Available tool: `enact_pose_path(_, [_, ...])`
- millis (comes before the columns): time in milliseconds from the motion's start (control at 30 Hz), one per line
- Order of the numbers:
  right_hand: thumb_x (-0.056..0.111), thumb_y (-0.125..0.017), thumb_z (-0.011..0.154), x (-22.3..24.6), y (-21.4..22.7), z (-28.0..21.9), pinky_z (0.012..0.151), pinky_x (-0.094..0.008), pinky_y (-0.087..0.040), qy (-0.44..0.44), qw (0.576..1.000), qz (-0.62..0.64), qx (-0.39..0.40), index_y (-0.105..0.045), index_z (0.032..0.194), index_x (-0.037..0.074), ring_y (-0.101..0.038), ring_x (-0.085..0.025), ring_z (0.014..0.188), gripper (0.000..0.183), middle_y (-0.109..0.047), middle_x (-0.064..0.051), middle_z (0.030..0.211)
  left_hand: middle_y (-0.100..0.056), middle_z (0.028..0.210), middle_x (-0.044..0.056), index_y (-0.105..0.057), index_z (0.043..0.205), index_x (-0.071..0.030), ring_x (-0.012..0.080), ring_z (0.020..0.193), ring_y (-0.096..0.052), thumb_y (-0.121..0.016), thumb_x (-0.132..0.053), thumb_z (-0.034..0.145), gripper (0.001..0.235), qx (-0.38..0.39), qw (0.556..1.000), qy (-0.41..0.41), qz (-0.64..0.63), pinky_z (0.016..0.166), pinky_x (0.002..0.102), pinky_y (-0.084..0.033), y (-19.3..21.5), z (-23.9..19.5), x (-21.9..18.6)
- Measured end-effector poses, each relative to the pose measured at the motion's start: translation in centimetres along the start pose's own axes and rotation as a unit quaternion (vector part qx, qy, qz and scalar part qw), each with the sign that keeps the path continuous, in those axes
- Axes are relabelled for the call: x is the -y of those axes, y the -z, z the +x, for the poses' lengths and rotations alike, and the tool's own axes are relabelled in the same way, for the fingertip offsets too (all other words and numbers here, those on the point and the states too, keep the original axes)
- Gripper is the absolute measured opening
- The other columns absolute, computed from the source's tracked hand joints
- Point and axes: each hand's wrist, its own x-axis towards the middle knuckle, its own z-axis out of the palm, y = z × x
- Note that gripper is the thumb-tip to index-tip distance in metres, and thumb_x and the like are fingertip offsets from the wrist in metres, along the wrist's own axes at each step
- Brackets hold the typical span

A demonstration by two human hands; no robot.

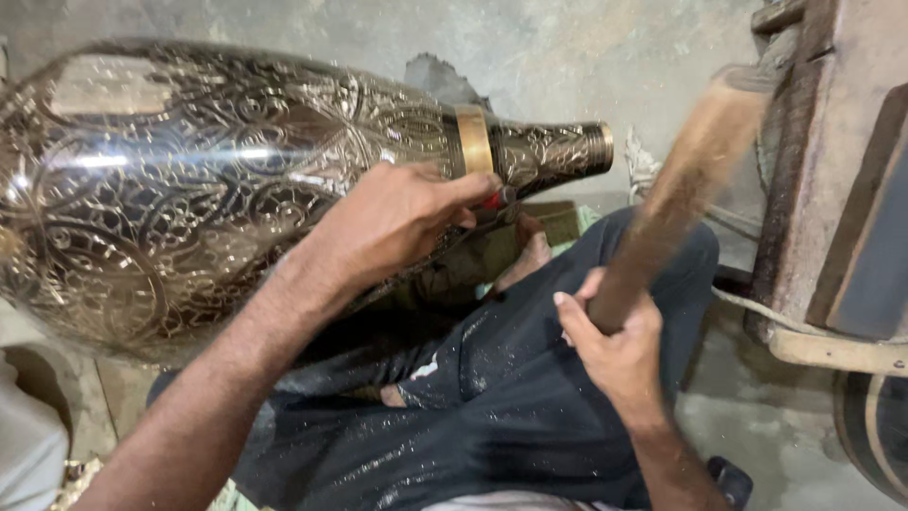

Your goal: The person uses a chisel and hammer to engrave intricate floral patterns onto a large brass vase. They repeatedly tap the chisel along the surface to create detailed designs.

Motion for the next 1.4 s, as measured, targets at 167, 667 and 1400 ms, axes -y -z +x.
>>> enact_pose_path(167, [0.008,-0.077,0.085,0.5,-0.5,0.3,0.055,-0.027,-0.049,-0.098,0.994,0.040,-0.005,-0.064,0.096,0.004,-0.061,-0.008,0.061,0.018,-0.066,-0.003,0.069,-0.078,0.088,0.009,-0.065,0.131,-0.018,0.0200,0.070,-0.075,-0.058,-0.004,0.100,0.034,0.074,0.995,0.059,0.033,0.057,0.033,-0.065,0.4,0.2,0.2])
enact_pose_path(667, [0.006,-0.074,0.088,-0.8,0.3,-0.8,0.053,-0.022,-0.048,-0.092,0.989,0.115,0.032,-0.067,0.101,0.002,-0.063,-0.006,0.062,0.016,-0.066,0.001,0.071,-0.075,0.079,0.010,-0.067,0.128,-0.019,0.0201,0.066,-0.073,-0.059,-0.013,0.101,0.029,0.069,0.996,0.050,0.017,0.052,0.034,-0.063,1.1,0.6,-0.4])
enact_pose_path(1400, [0.007,-0.077,0.085,-1.1,-0.7,-0.6,0.050,-0.024,-0.047,-0.134,0.988,0.073,0.020,-0.064,0.091,0.004,-0.060,-0.006,0.057,0.015,-0.065,-0.001,0.065,-0.076,0.076,0.012,-0.070,0.128,-0.017,0.0215,0.066,-0.072,-0.068,-0.019,0.093,0.035,0.050,0.997,0.035,0.039,0.058,0.038,-0.063,1.0,0.4,0.1])
